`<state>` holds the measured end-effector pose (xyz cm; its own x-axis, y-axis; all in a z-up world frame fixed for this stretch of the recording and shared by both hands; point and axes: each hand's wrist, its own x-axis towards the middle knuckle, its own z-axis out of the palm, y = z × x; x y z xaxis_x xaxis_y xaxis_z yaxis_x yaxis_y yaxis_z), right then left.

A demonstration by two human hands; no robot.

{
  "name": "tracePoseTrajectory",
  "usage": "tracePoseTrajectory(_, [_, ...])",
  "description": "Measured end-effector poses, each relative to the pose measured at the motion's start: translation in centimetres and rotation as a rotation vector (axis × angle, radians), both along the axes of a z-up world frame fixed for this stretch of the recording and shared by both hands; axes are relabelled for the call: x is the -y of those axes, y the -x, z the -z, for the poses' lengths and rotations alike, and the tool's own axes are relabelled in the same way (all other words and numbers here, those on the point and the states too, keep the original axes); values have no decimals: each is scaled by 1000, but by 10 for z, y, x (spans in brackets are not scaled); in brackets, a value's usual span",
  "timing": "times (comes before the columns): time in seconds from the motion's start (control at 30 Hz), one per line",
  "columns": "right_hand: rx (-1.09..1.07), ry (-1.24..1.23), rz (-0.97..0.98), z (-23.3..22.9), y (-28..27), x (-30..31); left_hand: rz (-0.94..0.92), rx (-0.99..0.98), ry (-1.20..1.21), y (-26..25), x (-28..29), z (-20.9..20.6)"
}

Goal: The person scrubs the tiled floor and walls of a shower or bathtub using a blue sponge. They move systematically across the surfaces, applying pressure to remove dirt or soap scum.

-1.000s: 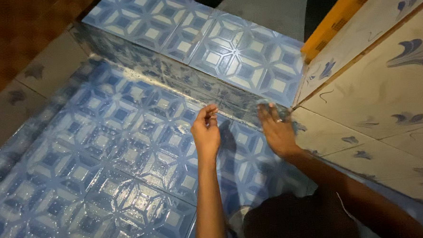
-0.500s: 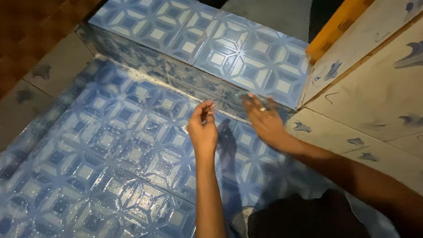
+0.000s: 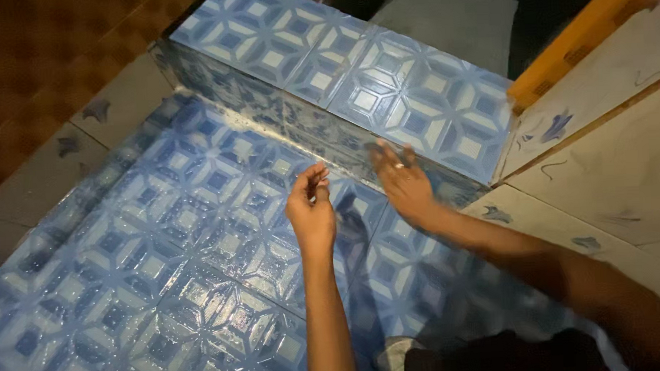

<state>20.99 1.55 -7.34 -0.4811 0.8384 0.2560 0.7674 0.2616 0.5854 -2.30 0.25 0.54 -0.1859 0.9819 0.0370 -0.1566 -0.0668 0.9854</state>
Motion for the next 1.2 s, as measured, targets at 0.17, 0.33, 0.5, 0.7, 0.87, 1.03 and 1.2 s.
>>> tracePoseTrajectory(0.17, [157, 190, -70, 38, 14, -7, -1, -17, 36, 11, -7, 4])
tracePoseTrajectory(0.33, [48, 313, 55, 0, -30, 43, -39, -7, 101, 29, 2, 6])
tracePoseTrajectory(0.5, [-32, 14, -117, -36, -14, 17, -43, -72, 179, 30, 3, 8])
tracePoseTrajectory(0.7, [244, 152, -139, 18, 39, -49, -68, -121, 186, 36, 3, 6])
tracePoseTrajectory(0.87, [171, 198, -183, 20, 23, -37, -73, -251, 265, 54, 19, 7])
tracePoseTrajectory(1.03, [185, 32, -178, -11, 56, -96, -75, -280, 304, 56, 24, 20])
tracePoseTrajectory(1.2, [353, 55, -130, 11, 96, -118, -74, -270, 318, 55, 21, 29])
